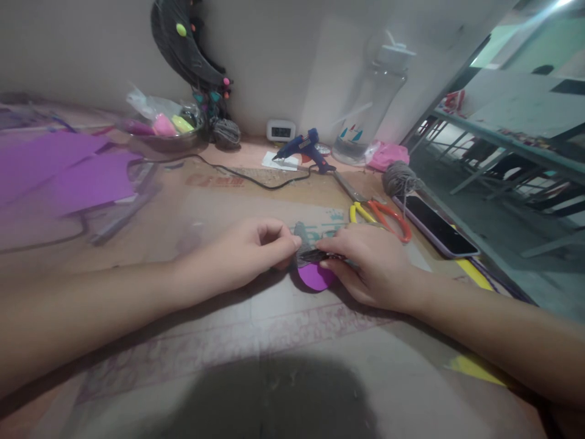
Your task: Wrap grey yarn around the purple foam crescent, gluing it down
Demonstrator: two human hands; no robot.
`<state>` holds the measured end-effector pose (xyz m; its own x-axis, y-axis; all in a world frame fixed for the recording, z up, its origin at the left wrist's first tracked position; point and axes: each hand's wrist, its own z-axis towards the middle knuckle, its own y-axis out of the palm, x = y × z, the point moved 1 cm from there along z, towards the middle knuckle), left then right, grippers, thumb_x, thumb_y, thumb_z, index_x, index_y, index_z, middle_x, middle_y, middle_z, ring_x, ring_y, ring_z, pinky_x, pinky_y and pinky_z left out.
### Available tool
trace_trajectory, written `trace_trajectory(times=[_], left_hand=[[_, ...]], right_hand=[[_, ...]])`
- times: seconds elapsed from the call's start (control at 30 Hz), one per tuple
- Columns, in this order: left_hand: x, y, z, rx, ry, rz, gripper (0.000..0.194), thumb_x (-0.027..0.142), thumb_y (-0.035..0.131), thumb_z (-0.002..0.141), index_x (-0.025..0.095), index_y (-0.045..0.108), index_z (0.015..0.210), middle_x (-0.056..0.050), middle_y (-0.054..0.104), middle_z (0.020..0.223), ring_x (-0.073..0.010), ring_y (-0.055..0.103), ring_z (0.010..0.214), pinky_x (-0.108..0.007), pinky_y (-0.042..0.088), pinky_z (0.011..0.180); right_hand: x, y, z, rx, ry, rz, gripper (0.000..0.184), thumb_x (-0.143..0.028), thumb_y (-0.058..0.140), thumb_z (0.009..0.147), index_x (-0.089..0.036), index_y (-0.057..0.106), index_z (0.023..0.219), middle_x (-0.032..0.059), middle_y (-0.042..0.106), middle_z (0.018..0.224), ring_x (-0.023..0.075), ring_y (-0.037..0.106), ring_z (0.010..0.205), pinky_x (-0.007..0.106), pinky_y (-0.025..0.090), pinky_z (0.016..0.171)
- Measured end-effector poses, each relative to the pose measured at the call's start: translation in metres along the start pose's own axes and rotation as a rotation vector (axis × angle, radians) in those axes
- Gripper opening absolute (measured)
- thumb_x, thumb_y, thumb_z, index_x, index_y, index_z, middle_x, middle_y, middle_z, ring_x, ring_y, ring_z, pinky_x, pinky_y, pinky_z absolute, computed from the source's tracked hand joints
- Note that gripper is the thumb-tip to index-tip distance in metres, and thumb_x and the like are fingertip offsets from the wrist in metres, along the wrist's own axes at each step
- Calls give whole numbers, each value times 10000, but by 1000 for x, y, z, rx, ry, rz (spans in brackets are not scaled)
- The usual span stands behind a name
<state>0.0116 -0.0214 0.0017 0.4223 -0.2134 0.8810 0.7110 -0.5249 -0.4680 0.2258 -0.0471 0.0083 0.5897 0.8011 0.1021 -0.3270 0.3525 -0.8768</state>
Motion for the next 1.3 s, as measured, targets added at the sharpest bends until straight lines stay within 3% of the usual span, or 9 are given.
trace_trajectory(times=[0.3, 0.67, 1.3], left_hand=[[-3, -1, 2, -13, 9, 10, 365, 454, 451, 900, 196, 543, 658, 19, 586, 646, -131, 508, 607, -251, 349, 552], [-3, 0, 3, -2, 2, -29, 367, 474, 459, 891, 196, 549, 669, 8, 589, 649, -131, 522, 595, -247, 352, 518], [-5, 0, 3, -1, 11, -17, 352, 451, 454, 900, 191, 575, 695, 3, 617, 676, -140, 541, 639, -271, 373, 575]], right_hand=[[0, 2, 1, 19, -38, -45, 194, -179, 437, 940, -139, 626, 948, 28, 634, 687, 147, 542, 643, 268, 384, 596], [0, 2, -3, 22, 67, 50, 209, -268, 455, 938, -159, 626, 991, 51, 684, 777, 164, 596, 702, 281, 423, 635], [-3, 0, 1, 24, -22, -22, 218, -207, 450, 933, -114, 647, 923, 40, 640, 685, 153, 552, 633, 272, 370, 590]])
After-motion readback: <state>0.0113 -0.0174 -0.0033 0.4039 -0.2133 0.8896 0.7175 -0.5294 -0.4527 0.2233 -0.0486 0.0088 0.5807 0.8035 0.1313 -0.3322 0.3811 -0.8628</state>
